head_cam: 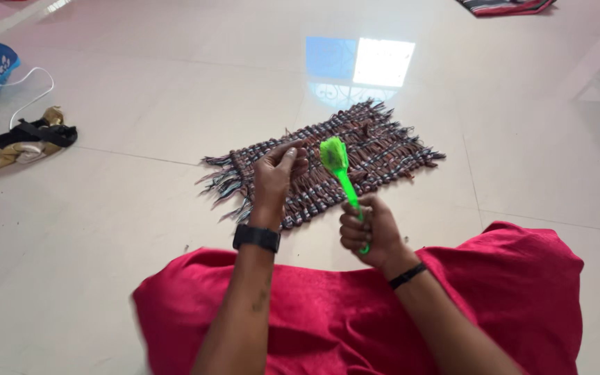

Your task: The person sits on the floor and uses a green brush to clean a small woven mat. They hold the mat with one hand and repeatedly brush its surface with the other, moving across different sections.

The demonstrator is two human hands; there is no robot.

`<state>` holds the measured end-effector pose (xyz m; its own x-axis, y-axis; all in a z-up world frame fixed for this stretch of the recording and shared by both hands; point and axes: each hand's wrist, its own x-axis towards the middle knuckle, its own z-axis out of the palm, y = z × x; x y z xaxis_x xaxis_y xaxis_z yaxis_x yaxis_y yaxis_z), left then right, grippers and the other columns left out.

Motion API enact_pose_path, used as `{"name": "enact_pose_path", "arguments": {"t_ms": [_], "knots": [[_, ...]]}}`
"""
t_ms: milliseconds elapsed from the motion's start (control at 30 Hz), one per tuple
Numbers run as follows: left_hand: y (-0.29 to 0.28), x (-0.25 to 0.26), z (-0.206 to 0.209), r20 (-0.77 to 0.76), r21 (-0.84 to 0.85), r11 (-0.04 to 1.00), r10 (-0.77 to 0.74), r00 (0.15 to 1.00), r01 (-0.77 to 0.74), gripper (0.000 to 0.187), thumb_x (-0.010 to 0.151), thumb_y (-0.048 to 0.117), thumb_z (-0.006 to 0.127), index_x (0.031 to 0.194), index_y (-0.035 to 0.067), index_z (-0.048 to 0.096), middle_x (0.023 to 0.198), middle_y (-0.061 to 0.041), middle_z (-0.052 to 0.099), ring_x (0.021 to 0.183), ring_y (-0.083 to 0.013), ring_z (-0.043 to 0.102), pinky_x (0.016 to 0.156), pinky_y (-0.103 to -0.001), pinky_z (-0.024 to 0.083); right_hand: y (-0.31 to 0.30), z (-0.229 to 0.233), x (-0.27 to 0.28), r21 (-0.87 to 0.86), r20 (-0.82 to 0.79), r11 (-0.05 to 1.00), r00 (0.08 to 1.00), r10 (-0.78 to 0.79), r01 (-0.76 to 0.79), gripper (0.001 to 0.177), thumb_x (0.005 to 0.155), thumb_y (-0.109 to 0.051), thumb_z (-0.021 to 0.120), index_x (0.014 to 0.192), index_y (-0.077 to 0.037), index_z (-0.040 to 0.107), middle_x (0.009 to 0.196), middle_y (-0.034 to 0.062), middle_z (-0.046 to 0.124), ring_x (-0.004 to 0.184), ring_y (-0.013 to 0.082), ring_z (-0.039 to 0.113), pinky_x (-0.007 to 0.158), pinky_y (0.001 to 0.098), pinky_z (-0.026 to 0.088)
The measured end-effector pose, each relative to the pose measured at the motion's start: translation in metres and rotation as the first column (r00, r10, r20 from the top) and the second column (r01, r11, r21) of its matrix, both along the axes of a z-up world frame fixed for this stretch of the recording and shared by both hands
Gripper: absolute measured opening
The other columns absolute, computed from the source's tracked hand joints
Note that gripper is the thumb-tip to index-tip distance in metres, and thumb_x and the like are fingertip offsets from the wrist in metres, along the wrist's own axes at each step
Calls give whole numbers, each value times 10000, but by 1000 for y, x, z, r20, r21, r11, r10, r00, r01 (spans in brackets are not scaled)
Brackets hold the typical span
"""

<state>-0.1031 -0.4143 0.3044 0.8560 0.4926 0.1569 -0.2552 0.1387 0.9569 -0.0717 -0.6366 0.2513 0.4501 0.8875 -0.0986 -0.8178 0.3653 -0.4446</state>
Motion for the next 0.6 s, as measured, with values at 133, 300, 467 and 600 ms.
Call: {"name": "enact_pose_path", "arguments": {"t_ms": [133, 300, 467, 600], "knots": [[-35, -20, 33, 22, 199, 979, 44, 999, -47, 257, 989, 105, 642, 1194, -7, 749, 1013, -78, 792, 866, -111, 738, 762, -249, 617, 8, 4, -21, 130, -41, 990, 997, 67, -61, 259, 981, -317, 431, 786, -147, 440, 547, -64, 288, 399, 71, 263, 369, 242, 262], [-57, -47, 46, 190, 312, 923, 173, 966, -226, 321, 962, 84, 688, 1281, 48, 700, 1180, -81, 743, 921, -110, 733, 759, -257, 608, 22, 10, -25, 181, -33, 980, 995, 94, -86, 267, 986, -323, 431, 793, -140, 447, 546, -61, 293, 402, 67, 263, 374, 235, 270], [-45, -63, 69, 269, 573, 769, 151, 951, -284, 417, 901, 60, 728, 1312, 60, 663, 1299, -112, 638, 987, -182, 753, 785, -296, 616, 37, 6, -15, 27, -35, 999, 998, 47, -46, 281, 982, -328, 424, 776, -139, 448, 531, -56, 298, 390, 73, 254, 358, 242, 253], [-21, -61, 84, 237, 779, 552, 181, 954, -298, 375, 840, 61, 805, 1208, 52, 732, 1181, -138, 691, 952, -246, 721, 817, -340, 579, 57, 2, -11, 60, 46, 989, 990, 135, -138, 272, 982, -326, 412, 782, -144, 445, 528, -53, 294, 385, 77, 243, 355, 244, 241]]}}
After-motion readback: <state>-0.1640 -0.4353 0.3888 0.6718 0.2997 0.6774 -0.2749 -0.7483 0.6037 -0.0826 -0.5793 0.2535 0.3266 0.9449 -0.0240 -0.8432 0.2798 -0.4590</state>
